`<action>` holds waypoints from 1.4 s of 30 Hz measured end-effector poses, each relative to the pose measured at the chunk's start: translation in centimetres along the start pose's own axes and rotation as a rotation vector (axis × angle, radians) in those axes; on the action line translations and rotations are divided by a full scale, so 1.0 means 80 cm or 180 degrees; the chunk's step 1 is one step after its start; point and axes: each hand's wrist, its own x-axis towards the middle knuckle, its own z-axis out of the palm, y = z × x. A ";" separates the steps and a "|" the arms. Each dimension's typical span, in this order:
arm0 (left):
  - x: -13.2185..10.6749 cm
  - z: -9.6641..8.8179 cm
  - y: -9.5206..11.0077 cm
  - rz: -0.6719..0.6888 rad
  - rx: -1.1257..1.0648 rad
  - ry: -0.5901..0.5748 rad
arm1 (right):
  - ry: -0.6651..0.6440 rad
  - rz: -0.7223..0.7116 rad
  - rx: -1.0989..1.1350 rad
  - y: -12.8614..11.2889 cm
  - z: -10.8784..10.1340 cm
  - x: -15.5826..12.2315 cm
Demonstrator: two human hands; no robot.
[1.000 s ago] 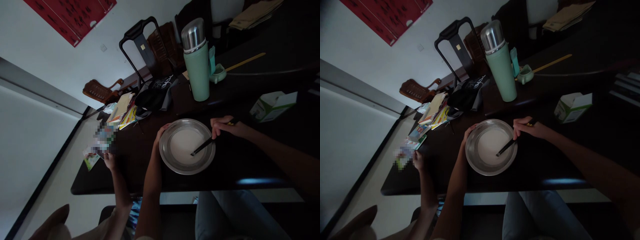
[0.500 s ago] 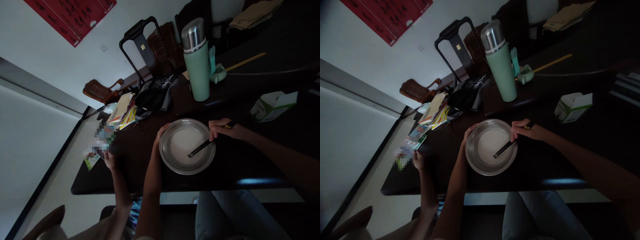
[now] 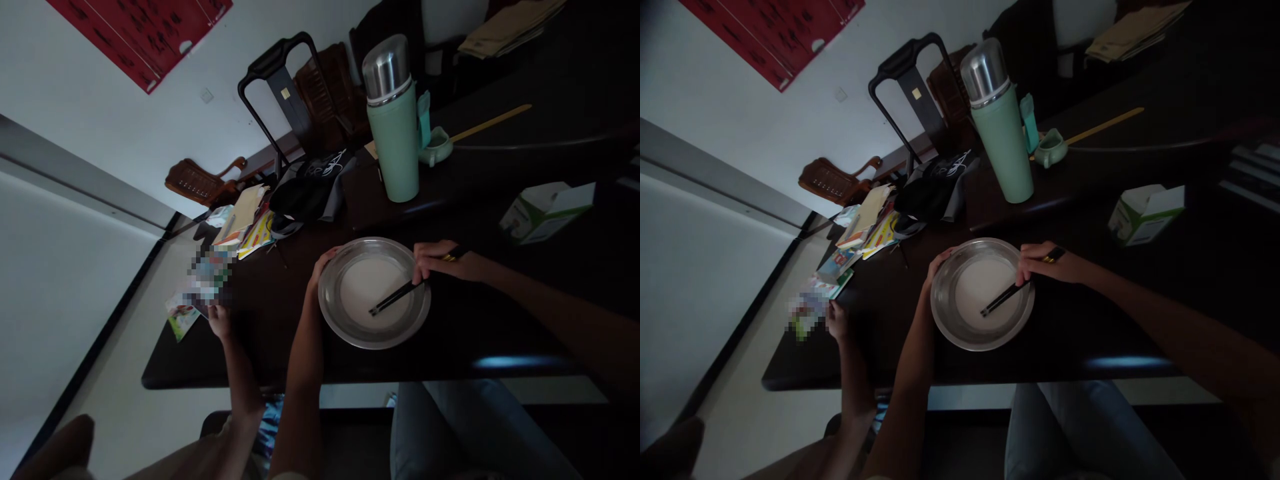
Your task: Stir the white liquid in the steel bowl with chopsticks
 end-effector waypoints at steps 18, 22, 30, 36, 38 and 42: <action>0.004 -0.002 -0.004 0.0016 -0.0034 -0.0086 | 0.0235 -0.0084 -0.0278 0.005 -0.001 0.004; 0.004 -0.004 -0.007 0.0054 -0.0173 -0.0147 | 0.0590 -0.0033 0.0031 -0.003 -0.006 -0.002; 0.001 0.001 -0.003 0.0008 -0.0230 -0.0089 | 0.0103 -0.0080 -0.0223 0.005 0.002 0.004; 0.003 -0.003 -0.004 -0.0002 -0.0141 -0.0107 | 0.0444 0.0045 0.0022 -0.006 -0.010 -0.001; 0.003 -0.002 -0.003 0.0012 -0.0147 -0.0084 | 0.0316 0.0052 0.0151 -0.008 -0.007 -0.003; 0.000 0.003 0.000 0.0018 -0.0148 -0.0032 | -0.0018 -0.0007 -0.0076 -0.002 0.003 0.002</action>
